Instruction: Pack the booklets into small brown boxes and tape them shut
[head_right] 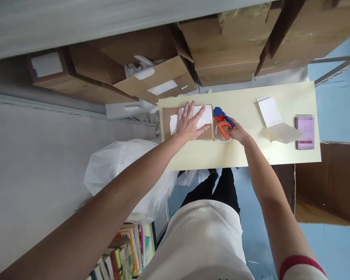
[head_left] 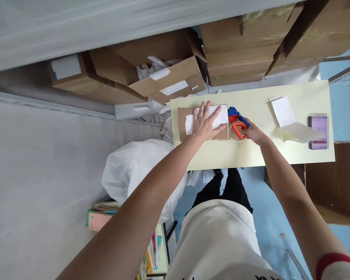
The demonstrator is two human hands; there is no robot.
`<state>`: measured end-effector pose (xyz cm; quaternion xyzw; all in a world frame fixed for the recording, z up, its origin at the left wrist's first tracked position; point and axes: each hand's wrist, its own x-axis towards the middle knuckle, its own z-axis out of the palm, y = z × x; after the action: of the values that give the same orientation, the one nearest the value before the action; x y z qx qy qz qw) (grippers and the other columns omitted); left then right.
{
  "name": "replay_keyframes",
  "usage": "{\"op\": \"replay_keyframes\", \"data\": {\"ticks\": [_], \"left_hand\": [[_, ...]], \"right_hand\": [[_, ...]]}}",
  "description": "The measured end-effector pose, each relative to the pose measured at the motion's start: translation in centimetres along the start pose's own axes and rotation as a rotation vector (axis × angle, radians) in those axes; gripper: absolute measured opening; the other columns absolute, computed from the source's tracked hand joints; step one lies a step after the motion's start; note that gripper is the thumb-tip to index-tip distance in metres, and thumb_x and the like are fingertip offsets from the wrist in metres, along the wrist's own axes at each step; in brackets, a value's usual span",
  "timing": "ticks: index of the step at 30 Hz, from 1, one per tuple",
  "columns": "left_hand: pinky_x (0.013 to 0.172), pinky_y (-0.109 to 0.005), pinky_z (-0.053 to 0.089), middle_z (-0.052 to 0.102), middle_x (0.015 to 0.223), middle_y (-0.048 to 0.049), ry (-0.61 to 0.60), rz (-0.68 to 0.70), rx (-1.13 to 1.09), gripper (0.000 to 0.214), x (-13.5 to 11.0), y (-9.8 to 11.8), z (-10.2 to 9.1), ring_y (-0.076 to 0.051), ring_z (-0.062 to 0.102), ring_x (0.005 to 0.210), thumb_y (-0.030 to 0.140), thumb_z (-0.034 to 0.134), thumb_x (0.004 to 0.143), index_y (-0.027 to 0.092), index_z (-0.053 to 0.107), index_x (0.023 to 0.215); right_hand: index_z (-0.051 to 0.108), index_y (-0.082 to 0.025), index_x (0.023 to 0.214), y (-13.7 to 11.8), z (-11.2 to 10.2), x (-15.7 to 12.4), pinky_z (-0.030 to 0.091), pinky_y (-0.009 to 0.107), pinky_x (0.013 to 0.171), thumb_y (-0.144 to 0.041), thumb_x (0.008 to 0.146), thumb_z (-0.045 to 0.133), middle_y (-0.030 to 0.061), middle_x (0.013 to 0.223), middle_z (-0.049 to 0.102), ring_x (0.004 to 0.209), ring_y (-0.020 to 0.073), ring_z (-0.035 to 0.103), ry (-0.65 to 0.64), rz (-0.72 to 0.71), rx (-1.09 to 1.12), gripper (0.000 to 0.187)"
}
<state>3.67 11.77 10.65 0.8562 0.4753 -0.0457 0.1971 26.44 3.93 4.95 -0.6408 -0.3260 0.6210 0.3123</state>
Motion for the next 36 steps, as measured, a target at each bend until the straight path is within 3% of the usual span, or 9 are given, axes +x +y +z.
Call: {"op": "replay_keyframes", "data": {"ticks": [6,13,17,20,22,26,30,33,36], "left_hand": [[0.114,-0.062,0.000,0.007,0.164,-0.0103,0.018,0.015,-0.043,0.082,-0.4,-0.1,0.2,-0.039,0.001,0.149,0.062,0.049,0.086,0.028,0.019,0.155],[0.116,-0.059,0.001,0.008,0.164,-0.0099,-0.029,0.011,-0.120,0.079,0.4,-0.2,-0.6,-0.036,-0.001,0.150,0.060,0.049,0.087,0.026,0.022,0.154],[0.117,-0.051,0.018,0.018,0.162,-0.0101,-0.010,-0.014,-0.442,0.066,-1.6,-2.1,-3.4,-0.029,0.010,0.150,0.052,0.040,0.094,0.026,0.025,0.153],[0.114,-0.045,0.030,0.038,0.153,-0.0138,0.288,-0.001,-0.694,0.060,-7.1,-1.7,-5.0,-0.027,0.031,0.144,0.052,0.042,0.093,0.021,0.042,0.144],[0.104,-0.044,0.043,0.059,0.133,-0.0142,0.431,-0.061,-0.871,0.052,-11.5,0.1,-5.1,-0.027,0.054,0.125,0.054,0.049,0.088,0.020,0.057,0.126],[0.080,-0.040,0.056,0.069,0.112,-0.0128,0.249,-0.146,-1.300,0.048,-16.9,5.4,-4.7,-0.026,0.067,0.096,0.046,0.074,0.069,0.019,0.065,0.108],[0.070,-0.031,0.056,0.069,0.110,-0.0111,0.185,-0.213,-1.594,0.052,-17.2,8.7,-6.0,-0.021,0.069,0.086,0.037,0.084,0.058,0.019,0.066,0.103],[0.066,-0.027,0.055,0.071,0.102,-0.0086,0.218,-0.280,-1.692,0.046,-16.4,9.5,-7.5,-0.017,0.068,0.078,0.038,0.085,0.058,0.018,0.065,0.095],[0.067,-0.027,0.056,0.071,0.094,-0.0062,0.293,-0.237,-1.733,0.044,-15.0,9.7,-8.8,-0.016,0.068,0.077,0.039,0.083,0.059,0.018,0.063,0.093]], "right_hand": [[0.053,-0.022,0.136,5.1,1.9,-9.5,0.056,0.040,0.075,-0.008,0.061,0.058,0.0082,0.105,0.070,0.089,0.0258,0.066,-0.033,0.000,-0.172,0.076],[0.062,-0.031,0.128,-0.5,11.7,-9.6,0.051,0.036,0.084,-0.019,0.071,0.066,0.0083,0.102,0.065,0.089,0.0260,0.066,-0.135,-0.180,-0.817,0.059],[0.050,-0.028,0.139,-1.6,9.6,-12.9,0.050,0.040,0.091,-0.029,0.076,0.064,0.0073,0.109,0.062,0.098,0.0250,0.064,0.016,-0.253,-0.566,0.065],[0.035,-0.027,0.146,-1.3,7.4,-16.4,0.048,0.047,0.096,-0.028,0.082,0.052,0.0090,0.125,0.057,0.114,0.0262,0.058,0.189,-0.341,-0.285,0.066],[0.026,-0.027,0.149,-1.3,7.9,-18.1,0.050,0.048,0.095,-0.027,0.083,0.050,0.0106,0.127,0.055,0.113,0.0260,0.058,0.316,-0.451,-0.217,0.071],[0.037,-0.026,0.142,-2.6,11.5,-19.9,0.051,0.052,0.091,-0.032,0.086,0.054,0.0123,0.110,0.064,0.100,0.0284,0.063,0.581,-0.665,-0.351,0.059],[0.063,-0.029,0.109,-4.2,12.9,-20.1,0.048,0.057,0.092,-0.032,0.091,0.052,0.0092,0.092,0.071,0.087,0.0283,0.069,0.709,-0.828,-0.600,0.021],[0.066,-0.030,0.104,-5.4,11.8,-19.9,0.050,0.053,0.090,-0.025,0.093,0.049,0.0070,0.088,0.073,0.081,0.0240,0.070,0.613,-0.948,-0.749,0.021],[0.065,-0.033,0.107,-7.0,9.7,-19.5,0.048,0.052,0.096,-0.023,0.092,0.050,0.0066,0.103,0.072,0.096,0.0240,0.069,0.483,-1.106,-0.849,0.024]]}}
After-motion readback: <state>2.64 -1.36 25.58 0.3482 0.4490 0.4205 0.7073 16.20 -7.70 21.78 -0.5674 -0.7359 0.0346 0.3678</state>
